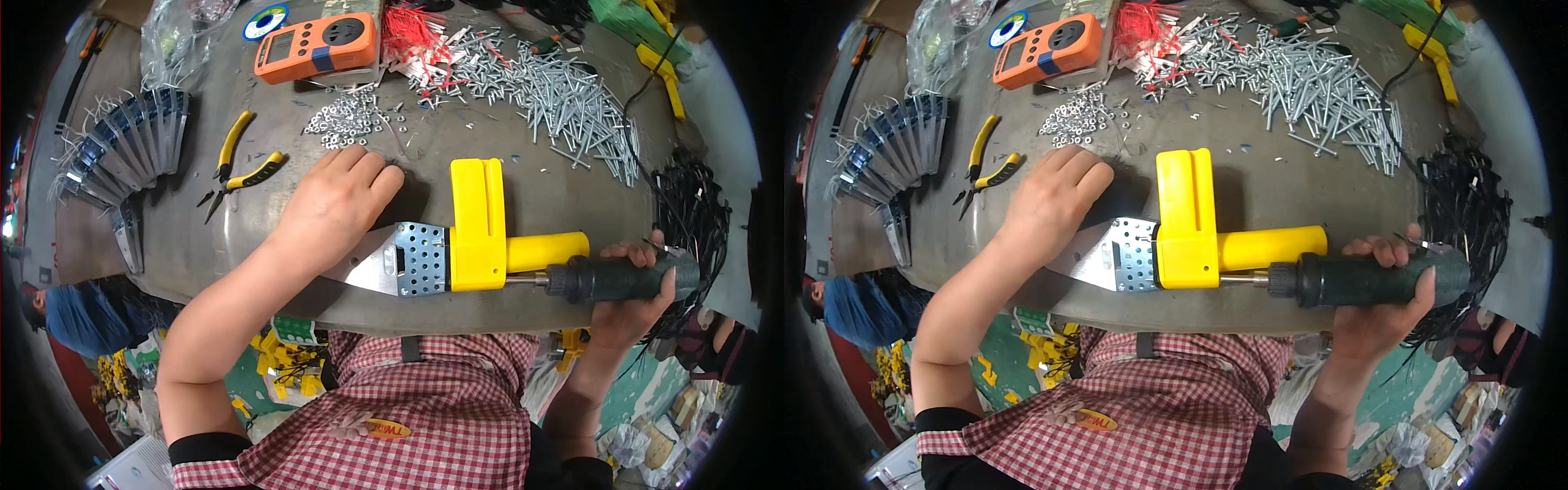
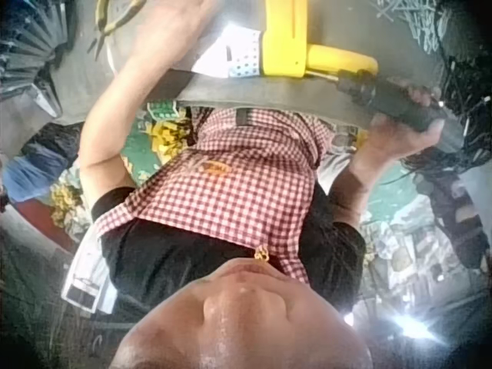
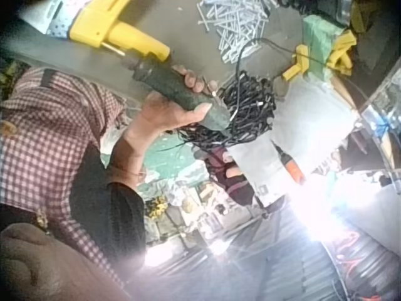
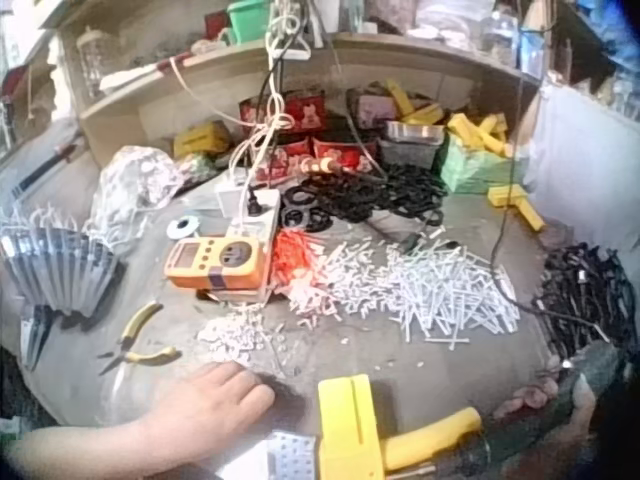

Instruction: Assemble an electrical device by wiring components and securing them inside a plastic housing.

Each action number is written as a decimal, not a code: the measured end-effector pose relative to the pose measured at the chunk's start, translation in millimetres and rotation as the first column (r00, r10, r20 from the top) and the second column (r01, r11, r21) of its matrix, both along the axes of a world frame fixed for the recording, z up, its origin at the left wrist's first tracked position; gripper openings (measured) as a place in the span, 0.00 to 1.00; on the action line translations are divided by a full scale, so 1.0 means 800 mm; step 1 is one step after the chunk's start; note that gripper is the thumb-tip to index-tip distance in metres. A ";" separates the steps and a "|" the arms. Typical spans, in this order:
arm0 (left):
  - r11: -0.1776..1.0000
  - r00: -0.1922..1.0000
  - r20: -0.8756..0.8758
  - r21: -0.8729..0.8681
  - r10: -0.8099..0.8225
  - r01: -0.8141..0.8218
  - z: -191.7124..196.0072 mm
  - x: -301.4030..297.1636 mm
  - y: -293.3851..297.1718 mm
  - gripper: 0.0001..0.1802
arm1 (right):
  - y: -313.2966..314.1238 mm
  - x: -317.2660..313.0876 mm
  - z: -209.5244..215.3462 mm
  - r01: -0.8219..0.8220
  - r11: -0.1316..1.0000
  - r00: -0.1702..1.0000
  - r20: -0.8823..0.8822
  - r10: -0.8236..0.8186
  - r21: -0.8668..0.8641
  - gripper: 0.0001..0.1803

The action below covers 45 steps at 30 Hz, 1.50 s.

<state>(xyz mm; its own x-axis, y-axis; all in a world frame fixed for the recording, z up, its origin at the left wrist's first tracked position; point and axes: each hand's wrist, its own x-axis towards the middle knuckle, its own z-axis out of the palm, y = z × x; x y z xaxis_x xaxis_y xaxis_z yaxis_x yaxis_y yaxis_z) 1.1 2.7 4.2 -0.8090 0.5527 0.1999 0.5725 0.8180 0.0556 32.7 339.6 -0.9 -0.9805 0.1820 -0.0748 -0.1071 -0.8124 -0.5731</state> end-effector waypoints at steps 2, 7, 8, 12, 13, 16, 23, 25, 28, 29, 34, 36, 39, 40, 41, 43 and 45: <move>0.999 1.000 -0.001 0.032 -0.011 0.011 -0.001 -0.002 -0.006 0.08 | 0.000 0.000 0.000 -0.009 1.000 1.000 -0.002 0.009 -0.030 0.24; 0.828 0.960 0.240 0.503 0.142 -0.248 0.002 0.055 0.017 0.14 | 0.005 0.003 -0.003 -0.045 0.996 0.999 -0.022 0.043 -0.072 0.24; 0.799 0.969 0.229 0.566 0.087 -0.205 -0.001 0.072 0.023 0.14 | 0.004 0.001 -0.003 -0.068 0.994 0.997 -0.033 0.065 -0.089 0.24; 0.685 0.962 0.239 0.680 0.129 -0.261 -0.009 0.101 0.053 0.13 | 0.004 -0.002 -0.004 -0.062 0.993 0.998 -0.020 0.060 -0.098 0.23; 0.685 0.963 0.239 0.682 0.125 -0.258 -0.012 0.101 0.057 0.13 | 0.004 -0.002 -0.003 -0.063 0.992 0.998 -0.027 0.061 -0.113 0.22; 0.682 0.967 0.224 0.689 0.123 -0.246 -0.020 0.102 0.062 0.13 | 0.003 -0.001 -0.003 -0.057 0.988 0.998 -0.027 0.054 -0.142 0.22; 0.637 0.966 0.231 0.728 0.117 -0.251 -0.021 0.103 0.063 0.13 | -0.004 -0.004 0.000 -0.053 0.985 0.998 -0.038 0.048 -0.165 0.20; 0.624 0.960 0.252 0.734 0.118 -0.269 -0.021 0.104 0.062 0.12 | -0.006 -0.004 0.004 -0.046 0.987 0.999 -0.025 0.043 -0.156 0.20; 0.628 0.963 0.240 0.732 0.123 -0.263 -0.023 0.104 0.061 0.12 | -0.005 -0.005 0.004 -0.043 0.991 0.999 -0.006 0.042 -0.129 0.20; 0.628 0.962 0.242 0.731 0.128 -0.268 -0.023 0.104 0.061 0.12 | -0.004 -0.006 0.003 -0.044 0.993 0.999 0.000 0.044 -0.111 0.20; 0.664 0.969 0.222 0.710 0.106 -0.235 -0.023 0.103 0.059 0.14 | -0.006 -0.005 0.002 -0.033 0.995 0.999 0.011 0.034 -0.096 0.20; 0.682 0.966 0.204 0.684 0.160 -0.257 -0.023 0.104 0.061 0.17 | -0.007 -0.005 0.002 -0.025 0.997 0.999 0.027 0.027 -0.076 0.21; 0.716 0.942 0.260 0.614 0.212 -0.331 -0.016 0.103 0.063 0.19 | -0.003 -0.005 -0.001 -0.052 0.996 0.999 -0.001 0.052 -0.077 0.21; 0.716 0.941 0.261 0.614 0.214 -0.332 -0.017 0.101 0.063 0.19 | -0.002 -0.005 -0.001 -0.054 0.995 0.999 -0.007 0.053 -0.086 0.21; 0.741 0.956 0.224 0.606 0.192 -0.291 -0.017 0.099 0.063 0.19 | -0.002 -0.004 -0.002 -0.054 0.994 0.998 -0.013 0.053 -0.094 0.21; 0.764 0.968 0.188 0.595 0.169 -0.249 -0.019 0.099 0.063 0.19 | -0.001 -0.005 -0.002 -0.051 0.995 0.999 -0.007 0.051 -0.085 0.21; 0.802 0.980 0.139 0.564 0.145 -0.199 -0.022 0.102 0.062 0.19 | -0.001 -0.005 -0.002 -0.047 0.996 0.999 -0.003 0.047 -0.075 0.21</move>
<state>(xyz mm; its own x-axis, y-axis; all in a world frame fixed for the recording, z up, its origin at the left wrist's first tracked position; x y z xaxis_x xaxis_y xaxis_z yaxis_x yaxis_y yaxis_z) 82.4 52.1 -13.2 -0.9082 0.2099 0.3620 0.3968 0.7066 0.5859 28.6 338.7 -2.6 -0.9879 0.1295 -0.0856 -0.0682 -0.8574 -0.5102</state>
